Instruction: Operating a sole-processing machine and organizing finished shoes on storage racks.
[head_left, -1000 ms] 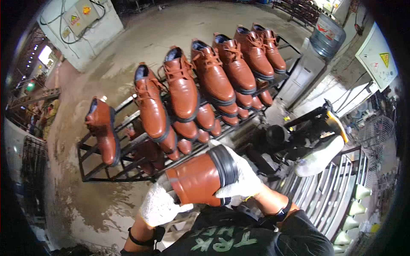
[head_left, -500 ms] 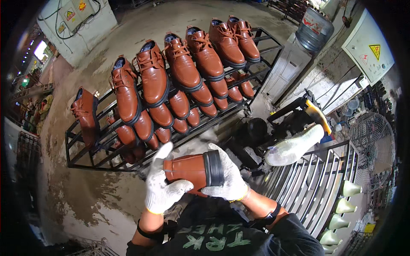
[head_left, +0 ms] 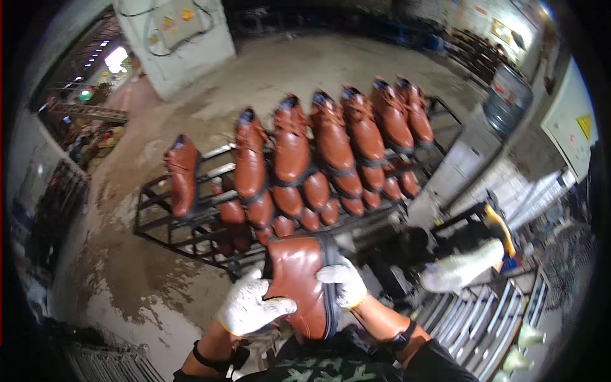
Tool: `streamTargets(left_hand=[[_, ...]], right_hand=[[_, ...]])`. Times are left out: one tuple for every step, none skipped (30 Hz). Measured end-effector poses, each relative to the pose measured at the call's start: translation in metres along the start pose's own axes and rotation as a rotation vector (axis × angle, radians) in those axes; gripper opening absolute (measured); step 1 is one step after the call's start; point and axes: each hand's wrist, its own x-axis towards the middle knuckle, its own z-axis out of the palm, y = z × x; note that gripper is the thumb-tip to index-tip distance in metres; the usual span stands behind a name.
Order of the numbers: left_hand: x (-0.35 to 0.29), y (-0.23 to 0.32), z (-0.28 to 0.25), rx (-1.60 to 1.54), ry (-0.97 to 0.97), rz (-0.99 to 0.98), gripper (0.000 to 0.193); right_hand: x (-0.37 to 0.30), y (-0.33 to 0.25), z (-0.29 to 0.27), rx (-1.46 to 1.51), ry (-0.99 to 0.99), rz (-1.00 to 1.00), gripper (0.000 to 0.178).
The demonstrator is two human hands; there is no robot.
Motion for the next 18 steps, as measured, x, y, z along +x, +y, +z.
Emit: streamTargets(left_hand=[[-0.016, -0.009, -0.006, -0.134, -0.021, -0.187, 0.017], [-0.011, -0.001, -0.01, -0.099, 0.05, -0.317, 0.007], [-0.001, -0.019, -0.014, -0.254, 0.134, -0.287, 0.004], [0.011, -0.019, -0.032, -0.09, 0.162, -0.17, 0.004], [0.03, -0.021, -0.059, 0.077, 0.188, -0.055, 0.004], [0.056, 0.0, -0.092, 0.553, 0.142, 0.235, 0.007], [0.088, 0.012, -0.118, 1.005, 0.081, 0.524, 0.009], [0.107, -0.003, -0.143, 1.033, 0.225, 0.557, 0.009], [0.128, -0.029, -0.165, 1.056, 0.373, 0.588, 0.009], [0.148, -0.048, -0.19, 1.174, 0.314, 0.505, 0.01], [0.171, -0.066, -0.208, 1.28, 0.25, 0.423, 0.011], [0.2, -0.074, -0.214, 1.242, 0.254, 0.043, 0.016], [0.225, -0.085, -0.212, 1.164, 0.248, -0.322, 0.021], [0.233, -0.096, -0.212, 1.05, 0.183, -0.376, 0.028], [0.237, -0.108, -0.214, 0.937, 0.121, -0.431, 0.036], [0.23, -0.137, -0.21, 0.592, 0.35, -0.192, 0.045], [0.232, -0.174, -0.229, 0.645, 0.529, -0.005, 0.05], [0.235, -0.177, -0.221, 0.755, 0.714, 0.077, 0.049]], right_hand=[[0.011, 0.001, 0.01, 0.162, -0.024, -0.011, 0.05], [0.024, 0.01, 0.005, 0.16, -0.081, 0.024, 0.057], [0.04, 0.019, 0.003, 0.158, -0.107, 0.02, 0.057], [0.058, 0.025, 0.006, 0.013, -0.1, -0.06, 0.062], [0.074, 0.033, 0.01, -0.129, -0.092, -0.142, 0.067], [0.069, 0.037, 0.007, -0.334, -0.038, -0.108, 0.073], [0.066, 0.049, -0.009, -0.361, 0.045, -0.089, 0.065], [0.065, 0.062, -0.038, -0.437, -0.059, -0.028, 0.061], [0.067, 0.073, -0.062, -0.518, -0.165, 0.034, 0.057], [0.058, 0.082, -0.056, -0.281, 0.012, 0.093, 0.053], [0.048, 0.09, -0.048, -0.043, 0.196, 0.149, 0.049], [0.048, 0.108, -0.058, -0.047, 0.2, 0.163, 0.049], [0.046, 0.119, -0.071, -0.051, 0.218, 0.171, 0.05], [0.041, 0.119, -0.077, -0.009, 0.265, 0.245, 0.043], [0.037, 0.125, -0.093, -0.011, 0.262, 0.244, 0.043], [0.028, 0.133, -0.117, -0.165, 0.209, 0.175, 0.037], [0.023, 0.143, -0.142, -0.319, 0.142, 0.11, 0.032], [0.012, 0.158, -0.177, -0.572, 0.146, -0.039, 0.038]])
